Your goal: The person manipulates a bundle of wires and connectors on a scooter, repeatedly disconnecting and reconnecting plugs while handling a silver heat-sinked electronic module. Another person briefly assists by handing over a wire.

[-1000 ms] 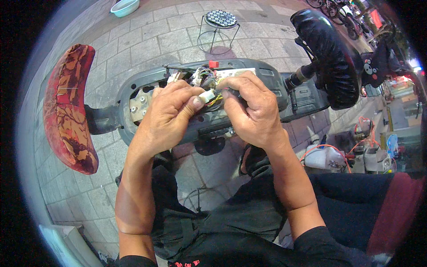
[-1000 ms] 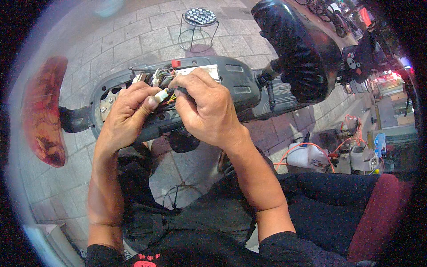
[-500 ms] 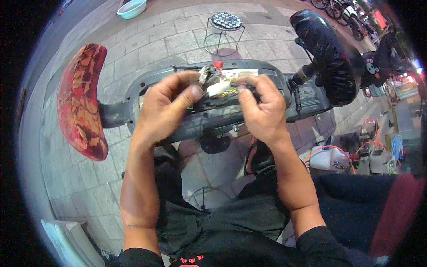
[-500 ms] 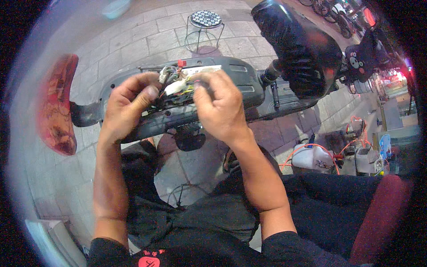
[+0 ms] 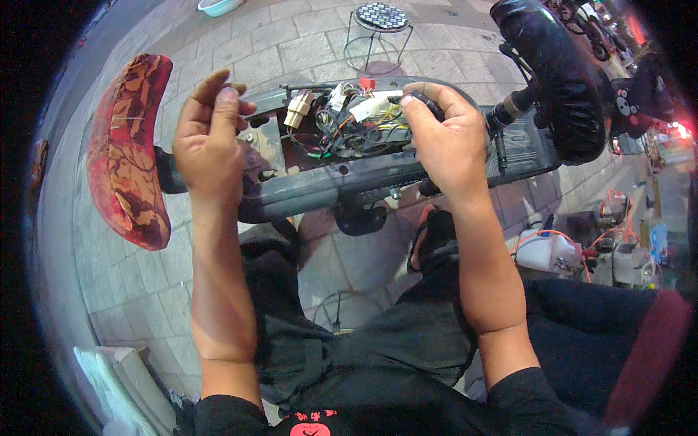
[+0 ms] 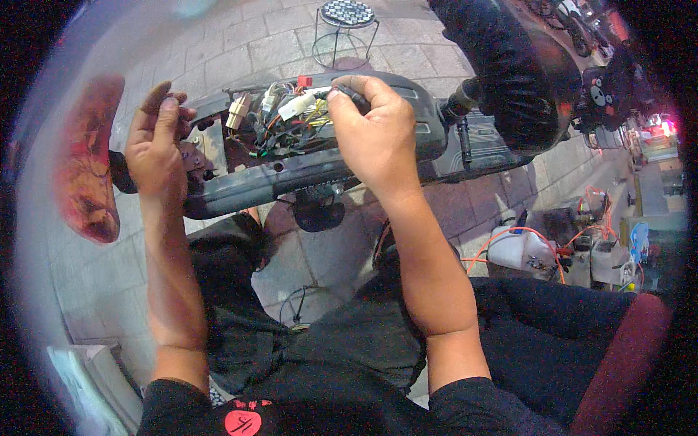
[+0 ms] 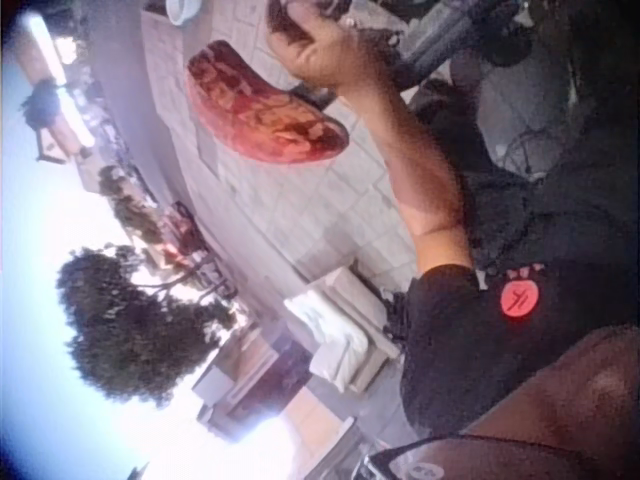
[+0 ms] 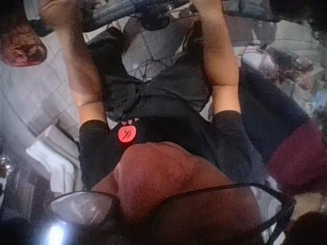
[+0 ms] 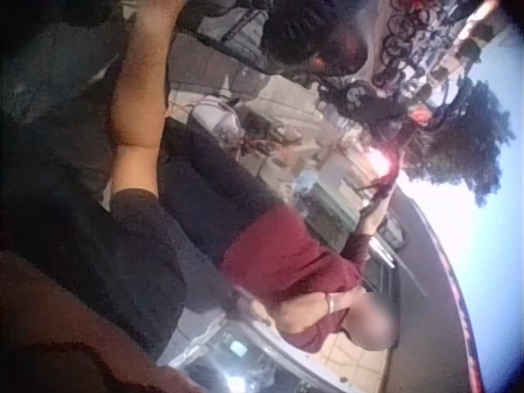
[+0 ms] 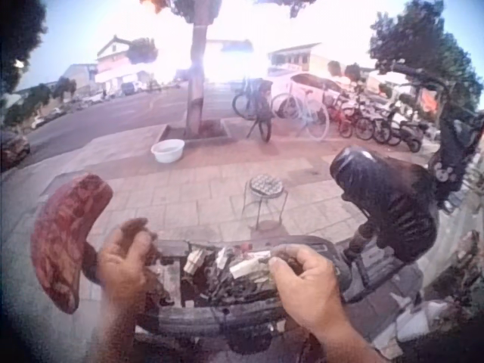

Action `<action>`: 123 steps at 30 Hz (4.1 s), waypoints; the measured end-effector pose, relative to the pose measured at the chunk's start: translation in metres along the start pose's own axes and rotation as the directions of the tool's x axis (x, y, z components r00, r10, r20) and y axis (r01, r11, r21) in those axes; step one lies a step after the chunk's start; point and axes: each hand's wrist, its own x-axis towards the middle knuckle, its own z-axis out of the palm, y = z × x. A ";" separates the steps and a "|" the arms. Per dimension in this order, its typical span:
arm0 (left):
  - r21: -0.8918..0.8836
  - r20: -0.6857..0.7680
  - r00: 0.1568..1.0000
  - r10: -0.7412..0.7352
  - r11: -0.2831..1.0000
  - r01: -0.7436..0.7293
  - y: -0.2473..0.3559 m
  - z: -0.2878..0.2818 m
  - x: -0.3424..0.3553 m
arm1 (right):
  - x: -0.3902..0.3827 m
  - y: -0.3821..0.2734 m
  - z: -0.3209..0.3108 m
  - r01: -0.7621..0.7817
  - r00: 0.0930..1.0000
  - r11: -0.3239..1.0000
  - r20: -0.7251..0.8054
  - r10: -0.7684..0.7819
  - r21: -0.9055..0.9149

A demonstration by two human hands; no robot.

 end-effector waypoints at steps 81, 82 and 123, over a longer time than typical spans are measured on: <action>0.268 0.746 0.578 -0.330 0.944 0.193 0.023 0.008 -0.002 | 0.028 -0.057 0.009 -0.048 0.999 0.995 0.009 0.049 -0.089; 0.262 0.753 0.566 -0.337 0.941 0.212 0.026 0.007 -0.002 | 0.030 -0.052 0.011 -0.031 1.000 0.997 0.003 0.031 -0.073; 0.252 0.452 0.841 -0.297 0.947 0.199 -0.001 0.041 -0.030 | 0.034 -0.027 -0.008 0.026 0.976 0.995 0.212 -0.046 0.097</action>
